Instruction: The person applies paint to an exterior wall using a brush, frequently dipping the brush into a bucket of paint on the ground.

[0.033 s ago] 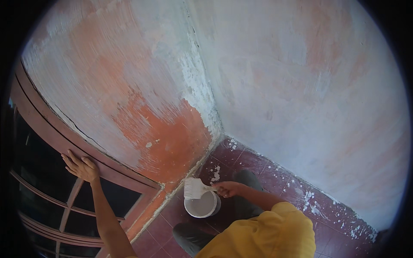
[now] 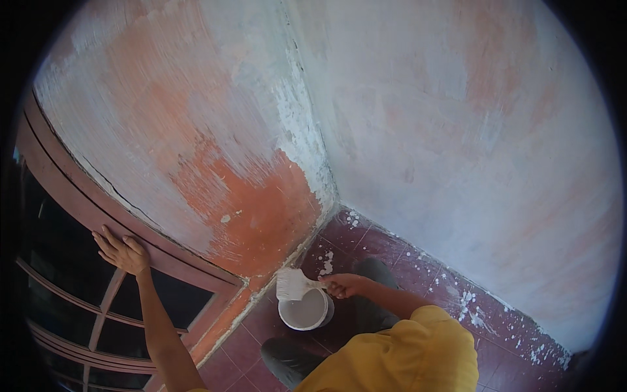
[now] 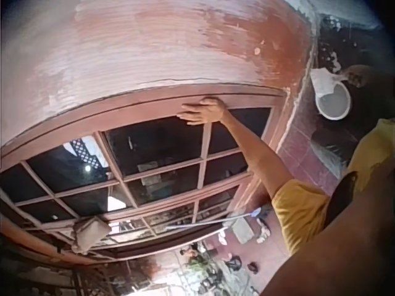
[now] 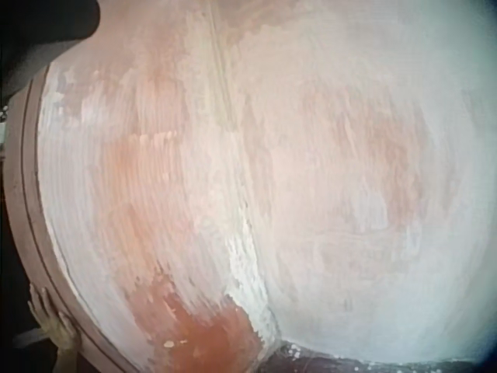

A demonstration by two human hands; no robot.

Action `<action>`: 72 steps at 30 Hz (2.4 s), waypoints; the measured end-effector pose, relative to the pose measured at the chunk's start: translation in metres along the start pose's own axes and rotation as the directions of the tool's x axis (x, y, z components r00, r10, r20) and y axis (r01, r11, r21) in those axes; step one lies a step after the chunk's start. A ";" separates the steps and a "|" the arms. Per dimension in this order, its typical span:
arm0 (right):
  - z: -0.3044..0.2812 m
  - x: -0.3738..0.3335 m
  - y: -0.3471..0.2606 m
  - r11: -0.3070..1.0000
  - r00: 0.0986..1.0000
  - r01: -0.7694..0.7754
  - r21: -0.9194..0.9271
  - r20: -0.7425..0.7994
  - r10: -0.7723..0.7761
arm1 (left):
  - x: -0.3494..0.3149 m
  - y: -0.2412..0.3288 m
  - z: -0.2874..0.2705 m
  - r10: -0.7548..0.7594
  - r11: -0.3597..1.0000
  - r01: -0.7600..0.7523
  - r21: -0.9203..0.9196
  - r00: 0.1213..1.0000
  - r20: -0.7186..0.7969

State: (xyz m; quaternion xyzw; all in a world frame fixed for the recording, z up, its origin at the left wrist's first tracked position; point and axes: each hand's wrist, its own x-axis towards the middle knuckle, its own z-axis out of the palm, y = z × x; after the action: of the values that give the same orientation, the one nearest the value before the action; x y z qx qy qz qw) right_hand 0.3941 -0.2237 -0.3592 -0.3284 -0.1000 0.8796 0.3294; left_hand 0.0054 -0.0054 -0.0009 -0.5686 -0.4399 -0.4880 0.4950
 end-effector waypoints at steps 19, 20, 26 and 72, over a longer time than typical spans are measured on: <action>0.167 -0.181 -0.398 -0.593 -0.577 0.102 -0.798 0.439 -0.689 | -0.001 0.001 0.005 -0.004 1.000 0.004 -0.015 1.000 0.019; 0.169 -0.171 -0.399 -0.567 -0.585 0.052 -0.822 0.435 -0.685 | -0.002 -0.002 0.004 -0.003 1.000 0.003 -0.003 1.000 0.019; 0.094 -0.114 -0.341 -0.307 -0.231 -0.270 -0.913 0.371 -0.899 | -0.003 -0.004 0.006 0.011 1.000 -0.012 0.021 1.000 0.009; 0.236 -0.225 -0.406 -0.581 -0.341 -0.344 -0.738 0.675 -0.655 | -0.003 -0.007 0.006 0.035 0.999 -0.035 0.018 0.999 -0.006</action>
State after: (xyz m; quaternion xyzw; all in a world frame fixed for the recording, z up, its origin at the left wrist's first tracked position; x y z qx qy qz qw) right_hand 0.5784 -0.0499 0.0960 -0.5438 -0.5862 -0.3296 0.5020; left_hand -0.0008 0.0013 -0.0030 -0.5704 -0.4327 -0.4771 0.5097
